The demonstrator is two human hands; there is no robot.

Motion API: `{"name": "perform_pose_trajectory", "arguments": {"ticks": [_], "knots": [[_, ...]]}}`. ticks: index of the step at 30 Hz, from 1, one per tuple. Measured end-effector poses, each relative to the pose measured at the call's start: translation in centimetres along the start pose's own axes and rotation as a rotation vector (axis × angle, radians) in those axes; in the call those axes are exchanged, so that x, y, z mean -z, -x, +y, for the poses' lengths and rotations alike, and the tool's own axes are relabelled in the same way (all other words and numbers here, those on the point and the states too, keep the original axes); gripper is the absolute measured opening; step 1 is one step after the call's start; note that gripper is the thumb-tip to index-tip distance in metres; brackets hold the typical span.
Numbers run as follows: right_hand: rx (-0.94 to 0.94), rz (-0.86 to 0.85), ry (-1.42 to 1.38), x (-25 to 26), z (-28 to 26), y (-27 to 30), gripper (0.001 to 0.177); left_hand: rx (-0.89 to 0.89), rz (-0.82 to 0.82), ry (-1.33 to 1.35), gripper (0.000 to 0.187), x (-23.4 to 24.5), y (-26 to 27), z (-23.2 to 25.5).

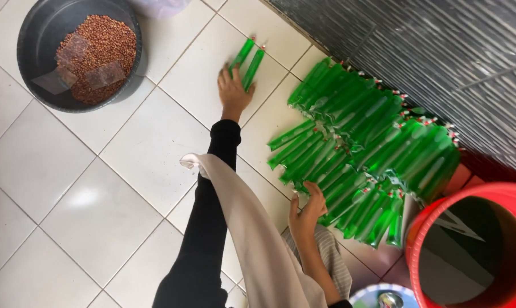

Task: The person uses a spoon to scoop liquid from a red basin into a funnel placed over plastic bags, then ties each bag closed with a piece of string and sets it aside.

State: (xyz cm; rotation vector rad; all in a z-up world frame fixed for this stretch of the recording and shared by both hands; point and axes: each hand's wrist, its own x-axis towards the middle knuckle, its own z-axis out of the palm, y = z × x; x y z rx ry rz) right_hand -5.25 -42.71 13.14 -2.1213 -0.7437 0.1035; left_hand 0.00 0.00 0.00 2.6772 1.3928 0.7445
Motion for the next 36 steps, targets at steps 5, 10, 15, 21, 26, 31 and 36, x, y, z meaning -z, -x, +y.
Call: {"name": "perform_pose_trajectory", "arguments": {"ticks": [5, 10, 15, 21, 26, 31, 36], "knots": [[-0.029, -0.059, 0.043, -1.2, 0.1, -0.4, 0.044, -0.087, 0.067, -0.125, 0.052, -0.7, 0.0, 1.6], [-0.029, -0.04, 0.045, -1.7, 0.5, -0.3, 0.037, -0.101, 0.174, -0.159, 0.042, -2.1, 2.0, 3.0], [-0.16, 0.099, -0.072, -1.1, 1.4, -0.4, 0.029, -0.063, 0.012, 0.322, 0.049, 5.8, 9.9, 10.3], [-0.301, 0.394, -0.421, 1.5, 1.8, -0.3, 0.028, -0.249, -0.122, 0.439, 0.056, 15.1, 23.5, 22.0], [-0.297, 0.451, -0.526, 3.9, 2.8, 1.8, 0.032, -0.277, -0.127, 0.175, 0.06, 14.0, 27.2, 25.2], [-0.372, 0.393, -0.548, 10.4, 4.7, 7.4, 0.029, -0.232, -0.345, 0.21, 0.055, 16.1, 26.6, 25.3], [-0.496, 0.334, -0.559, 17.6, 8.0, 14.6, 0.026, -0.213, -0.307, 0.158, 0.059, 17.8, 27.6, 25.0]]}}
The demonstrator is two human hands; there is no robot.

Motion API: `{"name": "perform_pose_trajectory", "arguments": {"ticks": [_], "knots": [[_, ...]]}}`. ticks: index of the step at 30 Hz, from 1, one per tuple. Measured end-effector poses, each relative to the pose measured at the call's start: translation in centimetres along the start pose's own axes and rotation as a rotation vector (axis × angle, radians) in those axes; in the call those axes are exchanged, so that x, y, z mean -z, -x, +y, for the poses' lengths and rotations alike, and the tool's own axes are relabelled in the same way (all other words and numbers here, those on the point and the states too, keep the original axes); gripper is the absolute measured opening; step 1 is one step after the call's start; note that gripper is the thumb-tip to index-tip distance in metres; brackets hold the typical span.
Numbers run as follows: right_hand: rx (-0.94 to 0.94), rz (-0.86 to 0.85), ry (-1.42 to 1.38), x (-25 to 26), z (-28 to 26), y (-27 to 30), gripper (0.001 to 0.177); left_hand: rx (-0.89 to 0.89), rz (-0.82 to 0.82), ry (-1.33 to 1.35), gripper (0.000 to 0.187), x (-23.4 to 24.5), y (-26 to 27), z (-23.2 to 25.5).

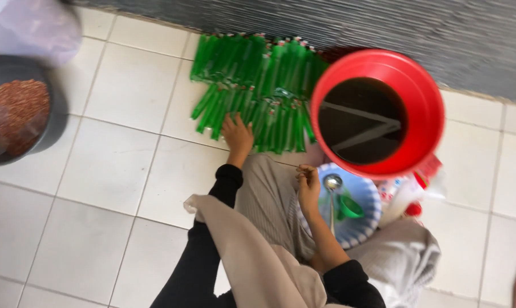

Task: The person uses a spoon to scoop liquid from a red basin into a funnel placed over plastic bags, then ties each bag closed with a piece of string and sets it aside.

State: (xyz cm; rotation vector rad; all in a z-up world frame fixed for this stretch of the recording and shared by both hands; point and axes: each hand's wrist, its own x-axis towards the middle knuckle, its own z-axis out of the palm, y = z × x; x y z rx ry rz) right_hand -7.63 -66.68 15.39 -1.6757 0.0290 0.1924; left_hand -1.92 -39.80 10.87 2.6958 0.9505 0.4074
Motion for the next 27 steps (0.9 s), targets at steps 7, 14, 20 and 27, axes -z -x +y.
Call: {"name": "perform_pose_trajectory", "arguments": {"ticks": [7, 14, 20, 27], "knots": [[-0.018, 0.018, 0.25, 11.5, -1.5, 4.6, 0.022, -0.183, 0.042, 0.46, 0.035, 6.2, 10.1, 7.4], [0.287, 0.311, 0.833, 20.1, 4.2, 6.4, 0.029, -0.372, 0.018, 0.434, 0.033, 4.8, 24.1, 14.3], [0.38, 0.526, 0.926, 21.0, 3.1, 7.6, 0.047, -0.541, -0.232, 0.582, 0.039, 3.7, 31.1, 16.0], [0.178, 0.328, 0.38, 20.7, 6.5, 6.8, 0.051, -0.567, -0.298, 0.588, 0.039, 3.8, 31.4, 14.7]]}}
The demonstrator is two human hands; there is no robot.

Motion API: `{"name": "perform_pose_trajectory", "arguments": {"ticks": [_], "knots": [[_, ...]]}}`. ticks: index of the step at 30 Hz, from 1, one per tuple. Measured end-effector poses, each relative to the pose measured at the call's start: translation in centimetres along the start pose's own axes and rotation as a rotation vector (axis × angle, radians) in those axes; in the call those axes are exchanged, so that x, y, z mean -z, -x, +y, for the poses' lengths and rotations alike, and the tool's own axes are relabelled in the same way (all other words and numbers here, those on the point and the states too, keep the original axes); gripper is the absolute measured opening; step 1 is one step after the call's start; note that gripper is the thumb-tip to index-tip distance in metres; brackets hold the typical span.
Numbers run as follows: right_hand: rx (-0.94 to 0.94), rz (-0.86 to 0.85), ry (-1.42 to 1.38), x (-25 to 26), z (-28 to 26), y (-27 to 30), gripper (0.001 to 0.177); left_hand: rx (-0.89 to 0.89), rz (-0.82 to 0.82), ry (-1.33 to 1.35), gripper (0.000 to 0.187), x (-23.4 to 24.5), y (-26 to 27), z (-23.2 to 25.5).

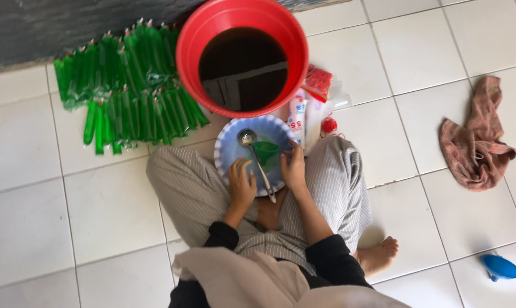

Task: The person uses a spoon to scoop liquid from a red basin into a funnel placed over plastic bags, then ties each bag closed with a piece of string and sets it aside.

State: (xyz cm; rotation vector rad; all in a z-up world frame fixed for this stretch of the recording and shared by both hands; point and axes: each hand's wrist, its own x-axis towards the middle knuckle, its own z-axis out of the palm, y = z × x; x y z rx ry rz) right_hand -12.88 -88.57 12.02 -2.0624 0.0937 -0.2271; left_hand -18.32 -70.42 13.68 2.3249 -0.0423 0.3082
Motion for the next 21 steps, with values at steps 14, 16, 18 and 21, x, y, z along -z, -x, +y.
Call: {"name": "perform_pose_trajectory", "arguments": {"ticks": [14, 16, 18, 21], "knots": [[-0.427, 0.19, 0.473, 11.0, 16.3, -22.5, 0.053, 0.002, 0.032, 0.04, 0.031, 0.1, -0.8, -0.6], [-0.498, 0.112, 0.446, 10.9, 15.0, -23.0, 0.04, -0.025, 0.061, 0.028, 0.027, -0.2, -1.1, -0.8], [-0.456, 0.189, 0.399, 10.5, 14.0, -22.7, 0.012, -0.014, 0.051, 0.049, 0.027, -0.1, -1.6, -0.7], [-0.171, 0.317, 0.408, 9.0, 15.2, -21.5, 0.01, 0.015, 0.089, 0.089, 0.037, -1.2, -2.3, -0.9]]}}
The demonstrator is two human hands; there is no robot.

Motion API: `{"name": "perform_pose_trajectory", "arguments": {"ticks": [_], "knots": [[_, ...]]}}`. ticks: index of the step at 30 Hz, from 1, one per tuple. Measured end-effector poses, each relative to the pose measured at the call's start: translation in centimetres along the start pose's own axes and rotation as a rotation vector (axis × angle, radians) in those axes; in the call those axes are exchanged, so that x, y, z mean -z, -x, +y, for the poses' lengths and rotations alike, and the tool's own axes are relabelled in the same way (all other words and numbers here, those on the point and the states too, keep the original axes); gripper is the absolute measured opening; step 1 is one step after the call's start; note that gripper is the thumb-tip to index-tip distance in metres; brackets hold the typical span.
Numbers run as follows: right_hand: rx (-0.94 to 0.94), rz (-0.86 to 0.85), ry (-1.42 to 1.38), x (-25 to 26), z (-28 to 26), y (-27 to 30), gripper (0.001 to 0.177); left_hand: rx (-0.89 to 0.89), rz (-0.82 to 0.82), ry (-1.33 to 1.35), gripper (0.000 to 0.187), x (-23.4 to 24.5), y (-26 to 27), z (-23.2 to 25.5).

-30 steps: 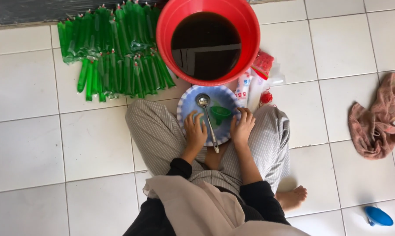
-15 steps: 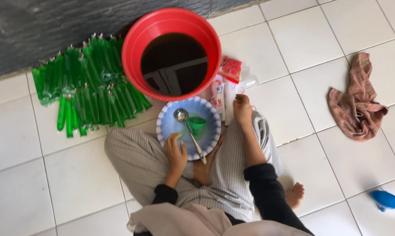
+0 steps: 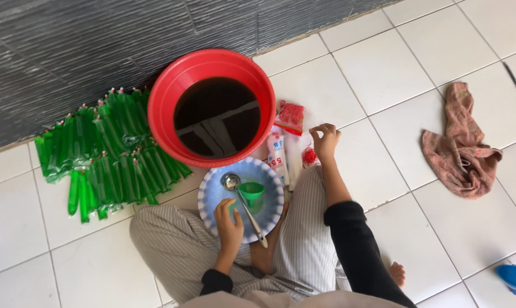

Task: The person uses a spoon to scoop liquid from a red basin into a funnel placed over plastic bags, then ties each bag closed with a piece of string and sets it aside.

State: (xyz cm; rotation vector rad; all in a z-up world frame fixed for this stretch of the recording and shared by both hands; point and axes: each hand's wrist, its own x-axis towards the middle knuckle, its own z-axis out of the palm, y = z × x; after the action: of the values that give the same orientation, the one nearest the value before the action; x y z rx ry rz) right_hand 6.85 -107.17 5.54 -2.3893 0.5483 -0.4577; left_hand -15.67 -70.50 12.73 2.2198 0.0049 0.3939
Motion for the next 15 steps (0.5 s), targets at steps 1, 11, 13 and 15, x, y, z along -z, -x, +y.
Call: {"name": "perform_pose_trajectory", "arguments": {"ticks": [1, 11, 13, 15], "knots": [[0.005, -0.005, 0.0, 2.6, -3.5, 2.6, 0.01, 0.005, 0.004, -0.001, 0.037, -0.1, 0.0, 0.2], [0.422, -0.34, -0.574, 12.5, -20.8, 24.8, 0.011, 0.532, -0.261, 0.979, 0.062, 7.4, -5.2, 13.1], [0.437, -0.366, -0.642, 12.6, -21.9, 26.8, 0.011, 0.509, -0.076, 0.973, 0.043, 9.3, -5.9, 14.1], [0.481, -0.32, -0.689, 12.6, -22.2, 28.3, 0.008, 0.384, 0.086, 0.912, 0.03, 10.4, -5.8, 13.6]]}}
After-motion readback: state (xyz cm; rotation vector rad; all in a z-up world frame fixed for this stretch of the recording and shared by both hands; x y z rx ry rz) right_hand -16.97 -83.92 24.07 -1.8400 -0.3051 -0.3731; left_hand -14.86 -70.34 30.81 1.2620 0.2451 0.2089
